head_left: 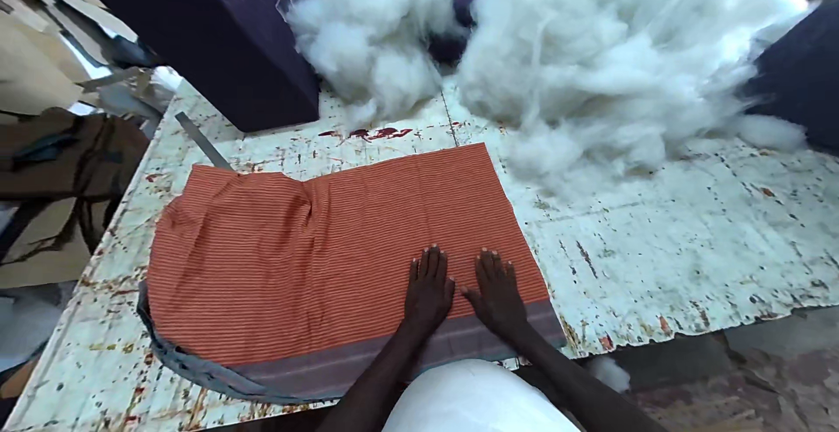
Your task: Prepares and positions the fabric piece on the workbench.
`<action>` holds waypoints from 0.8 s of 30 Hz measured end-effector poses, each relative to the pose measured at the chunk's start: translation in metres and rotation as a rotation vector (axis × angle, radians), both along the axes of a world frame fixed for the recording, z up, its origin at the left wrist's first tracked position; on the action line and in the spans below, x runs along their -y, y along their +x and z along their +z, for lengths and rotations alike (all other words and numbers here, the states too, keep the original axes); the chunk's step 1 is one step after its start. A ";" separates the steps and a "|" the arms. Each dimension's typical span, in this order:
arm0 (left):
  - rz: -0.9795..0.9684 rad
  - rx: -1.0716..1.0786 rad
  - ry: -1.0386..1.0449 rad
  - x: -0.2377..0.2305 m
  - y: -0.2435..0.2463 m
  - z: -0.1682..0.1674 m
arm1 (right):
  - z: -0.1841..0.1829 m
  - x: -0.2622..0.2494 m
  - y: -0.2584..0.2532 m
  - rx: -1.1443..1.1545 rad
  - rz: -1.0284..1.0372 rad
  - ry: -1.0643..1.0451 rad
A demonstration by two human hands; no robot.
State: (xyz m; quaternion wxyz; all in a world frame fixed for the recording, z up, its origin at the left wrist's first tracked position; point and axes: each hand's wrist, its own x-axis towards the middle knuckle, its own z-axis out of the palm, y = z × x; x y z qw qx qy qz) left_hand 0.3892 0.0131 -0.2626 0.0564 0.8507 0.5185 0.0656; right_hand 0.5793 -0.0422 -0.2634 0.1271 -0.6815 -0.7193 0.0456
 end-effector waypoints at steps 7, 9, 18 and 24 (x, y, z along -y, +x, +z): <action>0.094 -0.012 -0.054 -0.088 -0.004 0.013 | -0.001 -0.003 -0.001 0.061 -0.007 -0.042; 0.128 0.017 -0.071 -0.119 0.000 0.014 | 0.000 -0.003 -0.001 0.071 -0.011 -0.056; 0.299 0.035 -0.049 -0.258 0.001 0.007 | -0.002 -0.002 -0.001 0.088 -0.034 -0.110; 0.347 -0.025 -0.079 -0.284 0.000 0.012 | -0.001 -0.001 0.002 -0.049 -0.046 -0.100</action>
